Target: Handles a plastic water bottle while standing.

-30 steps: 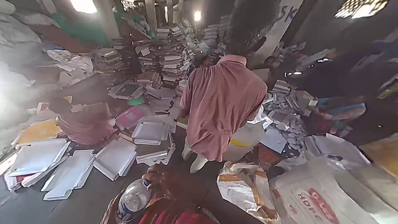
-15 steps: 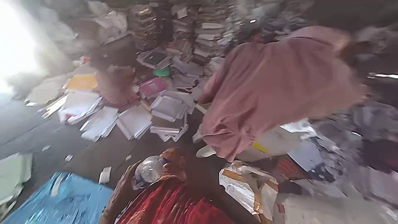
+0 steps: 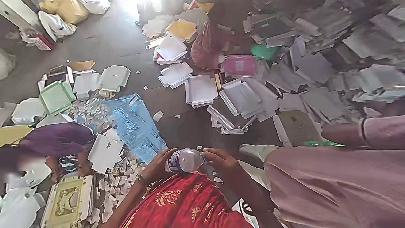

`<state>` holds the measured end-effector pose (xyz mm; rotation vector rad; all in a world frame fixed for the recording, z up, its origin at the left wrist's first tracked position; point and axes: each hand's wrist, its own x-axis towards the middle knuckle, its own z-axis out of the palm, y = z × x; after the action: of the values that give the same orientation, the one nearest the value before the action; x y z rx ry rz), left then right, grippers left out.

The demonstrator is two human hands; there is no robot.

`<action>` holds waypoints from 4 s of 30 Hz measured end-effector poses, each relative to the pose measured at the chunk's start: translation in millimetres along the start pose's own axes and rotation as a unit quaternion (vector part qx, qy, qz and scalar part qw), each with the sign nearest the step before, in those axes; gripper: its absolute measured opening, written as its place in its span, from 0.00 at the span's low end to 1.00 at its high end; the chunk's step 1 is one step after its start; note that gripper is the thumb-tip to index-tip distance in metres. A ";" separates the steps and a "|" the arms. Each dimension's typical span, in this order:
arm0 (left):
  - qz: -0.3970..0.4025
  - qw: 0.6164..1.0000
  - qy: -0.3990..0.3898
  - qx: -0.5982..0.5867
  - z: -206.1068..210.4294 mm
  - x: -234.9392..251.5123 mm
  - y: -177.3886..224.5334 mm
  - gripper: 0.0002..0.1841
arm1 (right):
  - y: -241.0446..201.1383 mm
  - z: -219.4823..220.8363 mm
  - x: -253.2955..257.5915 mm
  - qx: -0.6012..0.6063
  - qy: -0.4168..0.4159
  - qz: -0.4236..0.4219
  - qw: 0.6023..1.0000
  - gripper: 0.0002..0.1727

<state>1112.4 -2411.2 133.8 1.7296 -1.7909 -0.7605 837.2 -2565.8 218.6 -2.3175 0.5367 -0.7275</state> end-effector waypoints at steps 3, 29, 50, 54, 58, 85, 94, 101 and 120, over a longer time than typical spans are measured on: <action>-0.017 1.000 0.018 -0.013 -13.1 9.6 -23.4 0.45 | 1.2 14.1 39.2 -0.031 -0.011 -0.002 0.999 0.16; 0.060 0.997 0.032 0.024 -216.9 287.5 -231.9 0.53 | 120.6 62.1 366.3 -0.068 0.057 0.058 0.994 0.22; -0.153 0.974 0.161 -0.048 -316.6 418.5 -295.9 0.53 | 232.6 81.3 643.3 0.130 -0.061 -0.082 0.986 0.22; -0.108 0.984 0.138 -0.038 -362.3 450.9 -340.8 0.53 | 237.9 88.7 685.0 0.080 -0.081 -0.080 0.990 0.21; -0.027 0.992 0.123 -0.004 -419.8 497.0 -396.4 0.51 | 233.3 96.7 738.1 0.046 -0.050 -0.022 0.997 0.21; -0.084 0.986 0.144 0.011 -602.7 628.9 -534.7 0.50 | 289.9 182.6 1011.5 0.041 0.012 -0.072 0.996 0.16; -0.130 0.975 0.181 0.007 -612.2 671.0 -569.4 0.39 | 327.4 189.3 1057.1 0.009 0.004 -0.119 0.993 0.11; -0.144 0.980 0.133 0.025 -659.4 700.1 -591.9 0.48 | 336.6 215.1 1099.5 0.065 0.017 -0.062 0.996 0.12; -0.143 0.990 0.002 0.003 -886.5 743.6 -782.6 0.49 | 302.2 377.4 1318.1 0.057 0.053 0.002 0.997 0.15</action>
<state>2264.0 -3199.8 189.4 2.0167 -1.5596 -0.8658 2021.8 -3319.0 242.7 -2.1815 0.5325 -0.8604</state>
